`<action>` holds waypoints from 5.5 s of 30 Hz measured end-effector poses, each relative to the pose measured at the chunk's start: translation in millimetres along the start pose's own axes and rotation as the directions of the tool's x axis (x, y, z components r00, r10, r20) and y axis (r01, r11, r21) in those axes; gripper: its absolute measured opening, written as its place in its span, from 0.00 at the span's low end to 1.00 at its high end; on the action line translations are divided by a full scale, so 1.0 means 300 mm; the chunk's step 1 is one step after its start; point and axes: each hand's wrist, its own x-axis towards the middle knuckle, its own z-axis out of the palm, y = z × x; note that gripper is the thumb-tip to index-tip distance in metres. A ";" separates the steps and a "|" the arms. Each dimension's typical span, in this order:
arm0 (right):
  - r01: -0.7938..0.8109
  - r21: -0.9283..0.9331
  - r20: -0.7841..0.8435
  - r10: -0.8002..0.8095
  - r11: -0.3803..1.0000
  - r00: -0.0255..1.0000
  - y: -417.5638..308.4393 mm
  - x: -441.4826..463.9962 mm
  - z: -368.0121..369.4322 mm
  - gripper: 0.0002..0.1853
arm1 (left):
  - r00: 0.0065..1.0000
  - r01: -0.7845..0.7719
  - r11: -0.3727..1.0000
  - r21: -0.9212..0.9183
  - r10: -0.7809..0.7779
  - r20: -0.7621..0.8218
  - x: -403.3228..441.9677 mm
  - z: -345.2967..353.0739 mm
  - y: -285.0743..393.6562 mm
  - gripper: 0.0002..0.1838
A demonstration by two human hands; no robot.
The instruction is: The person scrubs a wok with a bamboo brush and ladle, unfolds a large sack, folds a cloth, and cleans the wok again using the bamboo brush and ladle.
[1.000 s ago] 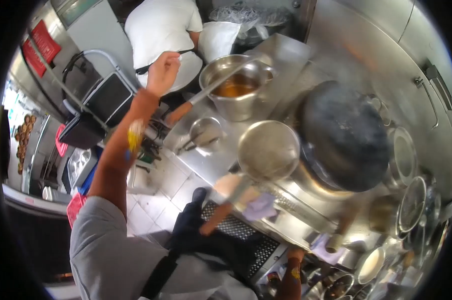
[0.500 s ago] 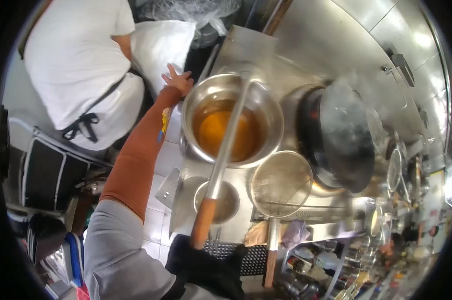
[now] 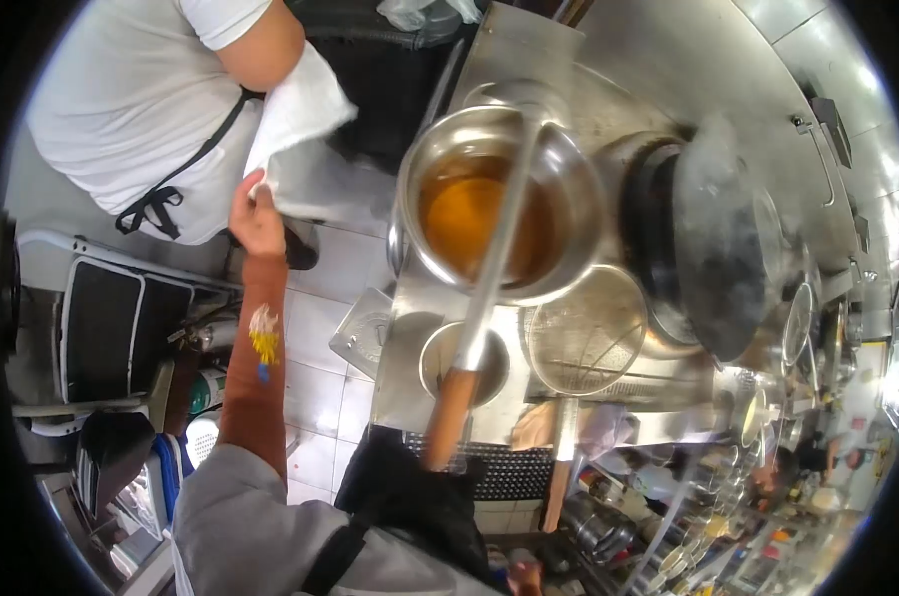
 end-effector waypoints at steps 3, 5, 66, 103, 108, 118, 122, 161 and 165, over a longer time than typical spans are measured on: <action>0.065 -0.016 -0.010 -0.065 0.998 0.998 0.008 0.035 -0.020 0.16 | 0.993 0.109 0.992 -0.065 -0.106 0.051 -0.017 -0.178 0.174 0.12; 0.130 -0.032 -0.029 -0.131 0.991 0.991 0.025 0.069 -0.033 0.15 | 0.992 0.125 0.978 -0.167 -0.119 0.043 -0.008 -0.280 0.278 0.13; 0.706 0.709 0.205 -0.958 0.005 -0.199 -0.198 -0.705 -1.020 0.24 | 0.700 0.452 0.817 0.358 -0.574 0.425 -1.682 -1.022 1.108 0.38; 0.768 0.520 0.328 -0.917 0.374 0.225 -0.010 -0.201 -1.094 0.14 | 0.332 0.901 0.397 -0.173 -0.889 -0.315 -2.767 -1.545 1.758 0.35; 0.821 0.495 0.214 -0.955 0.286 0.204 0.003 -0.359 -1.185 0.14 | 0.280 0.940 0.319 0.122 -0.924 0.260 -2.903 -1.335 1.633 0.21; 0.781 0.593 0.096 -0.980 0.195 0.172 -0.044 -0.369 -1.152 0.13 | 0.558 0.586 0.527 -0.616 -0.813 -0.166 -2.720 -1.576 1.888 0.16; 0.907 0.248 0.310 -0.915 0.341 0.260 -0.104 0.021 -1.061 0.13 | 0.607 0.681 0.701 -0.211 -0.702 -0.373 -2.614 -1.688 2.033 0.17; 0.688 -0.712 0.147 -0.929 0.140 0.341 0.123 0.327 -0.914 0.29 | 0.812 0.522 0.812 0.262 -0.379 -0.443 -2.379 -1.511 2.146 0.05; 0.847 -0.237 0.346 -0.856 -0.475 -0.383 0.100 -0.358 -0.783 0.34 | 0.941 0.335 0.898 0.287 -0.302 -0.153 -2.315 -1.021 2.014 0.08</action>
